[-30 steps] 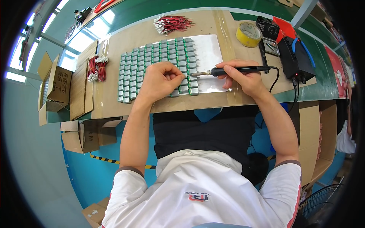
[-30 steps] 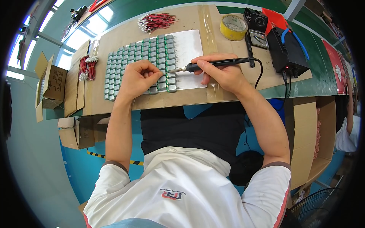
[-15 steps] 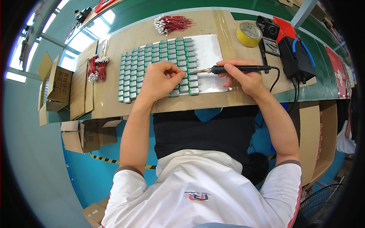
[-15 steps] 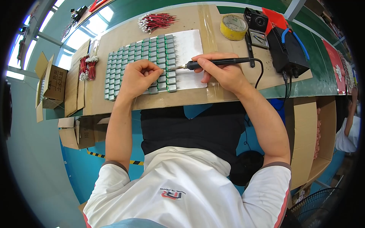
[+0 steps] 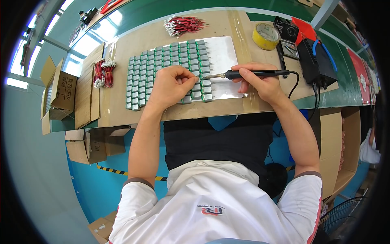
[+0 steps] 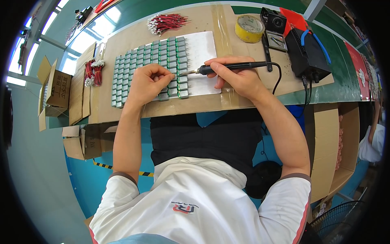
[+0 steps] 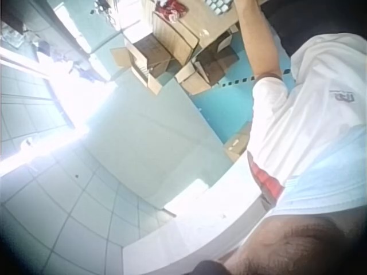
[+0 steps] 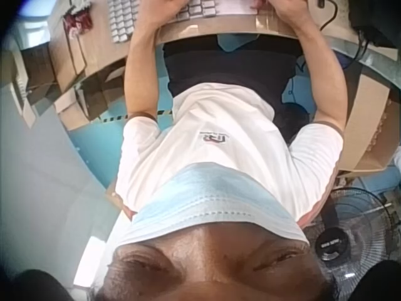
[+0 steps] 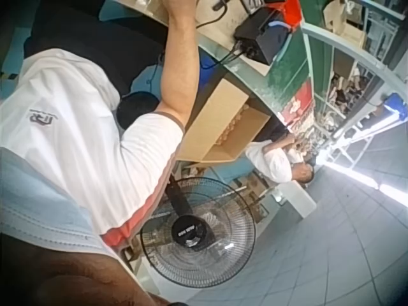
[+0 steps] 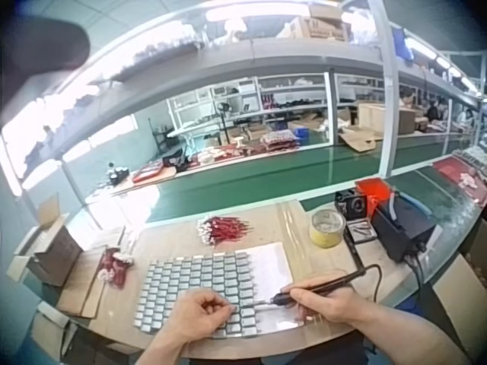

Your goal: The person solders small electronic components arranged in a component tray using a soldering iron and solder wire to connect electrical wires.

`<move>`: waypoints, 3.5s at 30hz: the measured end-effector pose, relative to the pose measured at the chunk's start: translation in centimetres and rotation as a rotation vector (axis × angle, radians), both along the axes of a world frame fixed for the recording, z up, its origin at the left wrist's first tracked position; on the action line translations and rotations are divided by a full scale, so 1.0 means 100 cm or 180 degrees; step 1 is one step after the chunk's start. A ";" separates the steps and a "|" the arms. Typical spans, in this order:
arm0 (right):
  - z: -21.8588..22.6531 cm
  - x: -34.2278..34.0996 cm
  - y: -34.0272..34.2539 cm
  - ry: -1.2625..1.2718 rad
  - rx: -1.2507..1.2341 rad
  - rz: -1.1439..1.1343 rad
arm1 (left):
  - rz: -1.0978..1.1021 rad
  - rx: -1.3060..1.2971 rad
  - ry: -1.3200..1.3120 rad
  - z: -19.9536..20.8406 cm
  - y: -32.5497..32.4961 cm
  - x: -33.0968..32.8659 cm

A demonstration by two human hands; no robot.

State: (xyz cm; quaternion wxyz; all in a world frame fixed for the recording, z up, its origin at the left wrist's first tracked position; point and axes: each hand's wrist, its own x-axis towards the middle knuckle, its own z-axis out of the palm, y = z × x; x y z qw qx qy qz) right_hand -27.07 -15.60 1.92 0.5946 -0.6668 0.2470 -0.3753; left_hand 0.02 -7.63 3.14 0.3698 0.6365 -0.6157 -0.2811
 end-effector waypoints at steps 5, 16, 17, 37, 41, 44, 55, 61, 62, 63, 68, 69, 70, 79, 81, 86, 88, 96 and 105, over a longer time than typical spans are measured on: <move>-0.002 0.000 -0.001 -0.0001 -0.0045 0.0017 | 0.0076 -0.0203 0.0088 -0.004 0.000 0.000; 0.001 -0.001 0.000 0.0021 -0.0096 0.0068 | -0.0002 -0.0384 0.0500 -0.009 0.000 0.009; 0.000 -0.001 0.000 0.0022 -0.0096 0.0066 | -0.0004 -0.0384 0.0502 -0.008 0.000 0.008; 0.001 0.000 0.001 -0.0001 0.0046 0.0041 | -0.0065 -0.0260 -0.0011 0.000 0.002 0.001; 0.002 -0.001 0.001 0.0038 0.0022 0.0045 | -0.0060 -0.0264 0.0000 -0.002 0.002 0.002; 0.002 -0.001 0.001 0.0008 0.0034 0.0050 | -0.0006 -0.0277 0.0186 -0.005 0.002 0.003; 0.000 -0.004 0.000 -0.0022 -0.0125 0.0129 | -0.0383 -0.0284 0.0550 -0.004 0.004 0.007; -0.001 -0.004 0.000 0.0012 -0.0161 0.0158 | -0.0475 -0.0304 0.0329 -0.002 0.004 0.007; -0.001 -0.004 0.000 0.0012 -0.0160 0.0159 | -0.0475 -0.0303 0.0329 -0.002 0.005 0.007; -0.002 -0.004 0.000 0.0021 -0.0148 0.0164 | -0.0499 -0.0321 0.0275 -0.002 0.005 0.007; -0.001 -0.003 0.000 0.0030 -0.0124 0.0176 | -0.0490 -0.0338 0.0191 -0.002 0.005 0.006; 0.000 -0.003 0.000 0.0027 -0.0134 0.0177 | -0.0475 -0.0334 0.0173 -0.002 0.005 0.006; 0.001 -0.003 0.001 0.0025 -0.0145 0.0177 | -0.0461 -0.0331 0.0155 -0.002 0.005 0.006; 0.002 -0.002 0.002 -0.0051 -0.0033 0.0146 | -0.0450 -0.0333 0.0104 -0.001 0.006 0.005; 0.002 -0.003 0.002 -0.0033 -0.0045 0.0146 | -0.0449 -0.0319 0.0099 -0.002 0.006 0.005; 0.000 -0.003 0.001 0.0012 -0.0144 0.0161 | -0.0442 -0.0288 0.0080 -0.001 0.006 0.005; 0.000 -0.003 0.001 -0.0037 -0.0052 0.0139 | -0.0380 -0.0322 0.0080 0.000 0.005 0.004; 0.000 -0.003 0.001 -0.0060 -0.0036 0.0139 | -0.0420 -0.0286 0.0028 -0.002 0.006 0.004; 0.001 -0.003 0.002 -0.0096 -0.0011 0.0121 | -0.0417 -0.0351 0.0149 -0.006 0.005 0.006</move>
